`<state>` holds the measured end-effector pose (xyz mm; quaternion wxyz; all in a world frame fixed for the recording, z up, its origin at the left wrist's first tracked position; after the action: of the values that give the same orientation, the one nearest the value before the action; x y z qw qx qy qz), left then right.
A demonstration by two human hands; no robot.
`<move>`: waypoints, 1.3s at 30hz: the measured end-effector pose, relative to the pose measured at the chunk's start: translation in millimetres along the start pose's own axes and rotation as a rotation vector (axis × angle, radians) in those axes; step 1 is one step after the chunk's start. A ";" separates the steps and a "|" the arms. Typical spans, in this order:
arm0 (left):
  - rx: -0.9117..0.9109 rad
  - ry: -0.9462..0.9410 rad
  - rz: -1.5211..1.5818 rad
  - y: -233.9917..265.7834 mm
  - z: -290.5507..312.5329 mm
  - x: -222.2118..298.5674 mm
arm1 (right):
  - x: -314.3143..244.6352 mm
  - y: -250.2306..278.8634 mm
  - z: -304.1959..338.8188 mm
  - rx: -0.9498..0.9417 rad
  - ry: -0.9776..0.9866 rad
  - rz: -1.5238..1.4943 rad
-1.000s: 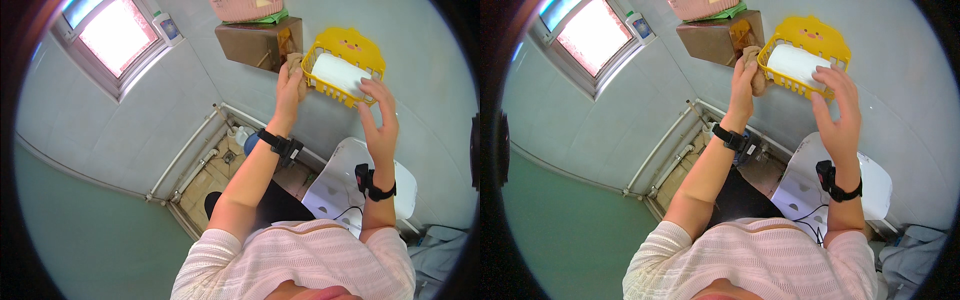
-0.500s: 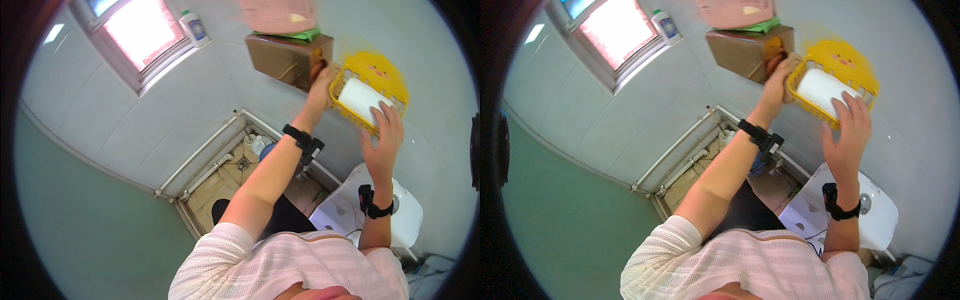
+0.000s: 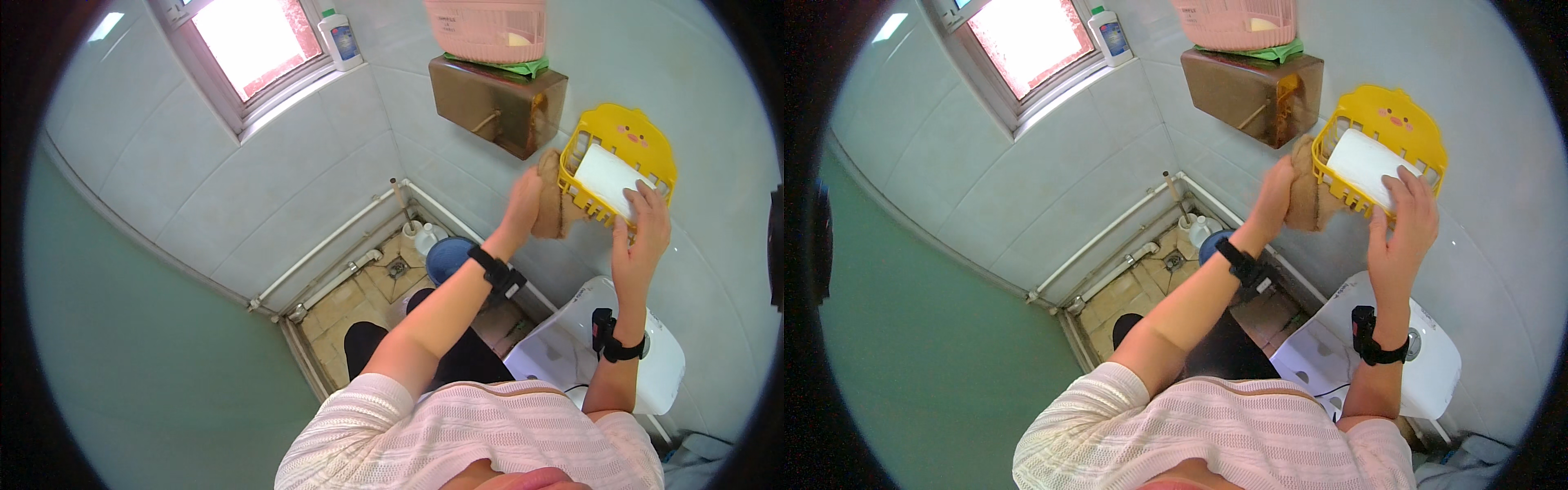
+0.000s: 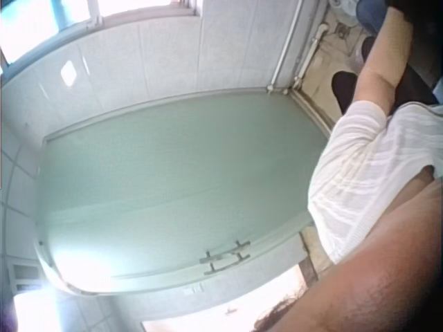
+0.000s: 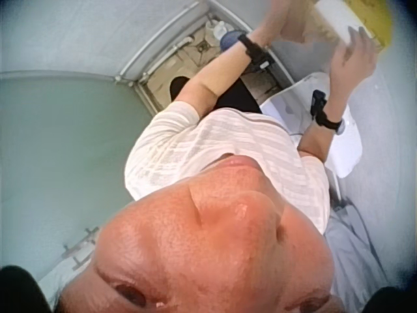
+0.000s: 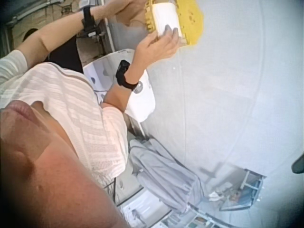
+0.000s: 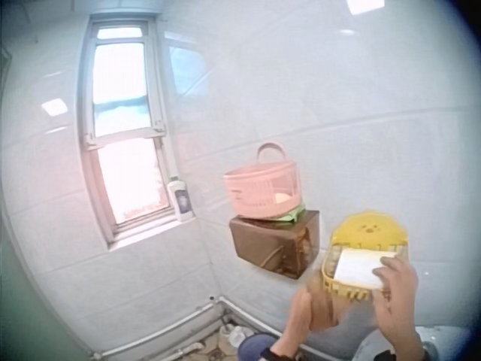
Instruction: The person wipes the top and buttons of a toilet tank with a brown cloth after preparing the cloth with a wet wipe.
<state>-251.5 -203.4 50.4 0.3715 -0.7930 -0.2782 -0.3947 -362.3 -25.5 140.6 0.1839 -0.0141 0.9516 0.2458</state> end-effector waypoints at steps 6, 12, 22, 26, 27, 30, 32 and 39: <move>0.046 0.100 0.091 -13.7 66.4 -8.4 | -2.6 -4.5 5.3 -0.017 -0.006 -0.038; 0.253 0.112 0.260 12.6 68.1 11.5 | 5.0 18.2 16.7 0.011 -0.181 -0.500; 0.238 -0.162 -0.146 21.4 23.2 62.1 | 16.5 18.8 20.0 0.049 -0.256 -0.650; 0.321 -0.265 -0.098 15.5 31.1 63.1 | 23.9 21.0 24.1 0.049 -0.272 -0.680; 0.407 -0.305 -0.111 19.3 29.5 77.1 | 25.3 23.6 24.5 0.051 -0.289 -0.697; 0.531 -0.608 -0.215 37.8 3.8 124.2 | 23.1 33.5 26.6 0.075 -0.306 -0.711; 0.481 -0.654 -0.356 49.0 -24.4 147.3 | 21.9 36.0 26.8 0.095 -0.309 -0.699; 0.375 -0.718 -1.018 37.5 -50.7 136.6 | 14.2 37.8 29.0 0.097 -0.291 -0.745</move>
<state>-172.3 -245.6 171.1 0.1542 -0.5661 -0.7903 -0.1766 -370.0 22.4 129.4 0.3939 -0.3145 0.8558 0.1163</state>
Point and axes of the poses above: each hand's wrist, its own z-axis away from the middle knuckle, its own y-axis out of the back of the hand, x = y × z, the point moved 4 cm from there along -z, towards the middle knuckle, and after that the axes turned 12 degrees about -y, right-handed, at the moved point
